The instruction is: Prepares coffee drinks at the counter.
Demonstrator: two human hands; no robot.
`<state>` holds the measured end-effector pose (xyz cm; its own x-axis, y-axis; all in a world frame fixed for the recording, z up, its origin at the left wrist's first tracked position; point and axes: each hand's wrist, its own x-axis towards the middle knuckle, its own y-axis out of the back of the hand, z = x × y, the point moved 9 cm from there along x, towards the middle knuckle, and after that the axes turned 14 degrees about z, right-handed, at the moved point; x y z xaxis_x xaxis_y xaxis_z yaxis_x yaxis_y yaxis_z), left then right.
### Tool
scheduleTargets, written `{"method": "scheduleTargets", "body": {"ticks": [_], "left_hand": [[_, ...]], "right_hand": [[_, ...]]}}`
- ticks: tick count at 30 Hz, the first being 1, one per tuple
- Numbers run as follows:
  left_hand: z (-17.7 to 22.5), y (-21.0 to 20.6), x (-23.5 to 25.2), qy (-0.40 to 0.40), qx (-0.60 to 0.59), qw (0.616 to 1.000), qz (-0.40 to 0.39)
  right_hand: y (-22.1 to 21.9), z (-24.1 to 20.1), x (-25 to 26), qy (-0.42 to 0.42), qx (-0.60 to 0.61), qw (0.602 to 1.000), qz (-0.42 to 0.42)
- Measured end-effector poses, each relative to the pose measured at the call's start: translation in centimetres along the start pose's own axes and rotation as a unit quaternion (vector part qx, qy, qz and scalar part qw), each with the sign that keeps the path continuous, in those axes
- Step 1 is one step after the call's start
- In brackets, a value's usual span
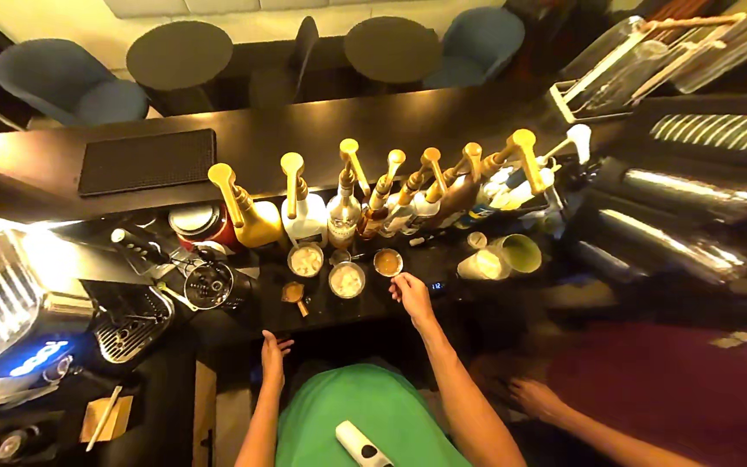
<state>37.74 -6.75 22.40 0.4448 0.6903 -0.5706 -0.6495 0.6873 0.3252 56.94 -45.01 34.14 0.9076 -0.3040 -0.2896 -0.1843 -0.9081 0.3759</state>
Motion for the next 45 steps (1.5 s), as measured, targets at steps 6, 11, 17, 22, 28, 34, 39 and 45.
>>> {"method": "scheduleTargets", "body": {"ticks": [6,11,17,22,28,34,39,45], "left_hand": [[0.9,-0.6,0.2,0.044,-0.023,0.999,0.017],[0.6,-0.6,0.3,0.042,0.017,0.999,0.016],[-0.3,-0.8,-0.4,0.029,0.04,0.999,-0.014],[0.0,-0.4,0.1,0.029,0.05,0.998,-0.005],[0.0,0.1,0.5,0.041,0.064,0.997,-0.008],[-0.2,0.1,0.7,0.037,0.068,0.997,-0.01],[0.0,0.2,0.6,0.038,0.072,0.997,-0.01],[-0.1,0.2,0.8,0.034,0.074,0.997,-0.009]], "right_hand": [[0.1,-3.5,-1.7,0.033,-0.012,0.999,-0.019],[-0.6,-5.2,-2.9,0.052,-0.022,0.998,-0.041],[-2.0,-6.1,-4.0,0.062,-0.028,0.996,-0.06],[-3.1,-6.1,-4.6,0.075,-0.047,0.994,-0.063],[-4.2,-6.4,-5.1,0.106,-0.071,0.99,-0.057],[-4.7,-6.6,-5.3,0.128,-0.103,0.985,-0.049],[-4.5,-7.0,-5.3,0.148,-0.124,0.98,-0.041],[-4.3,-7.7,-5.4,0.172,-0.134,0.975,-0.031]]}}
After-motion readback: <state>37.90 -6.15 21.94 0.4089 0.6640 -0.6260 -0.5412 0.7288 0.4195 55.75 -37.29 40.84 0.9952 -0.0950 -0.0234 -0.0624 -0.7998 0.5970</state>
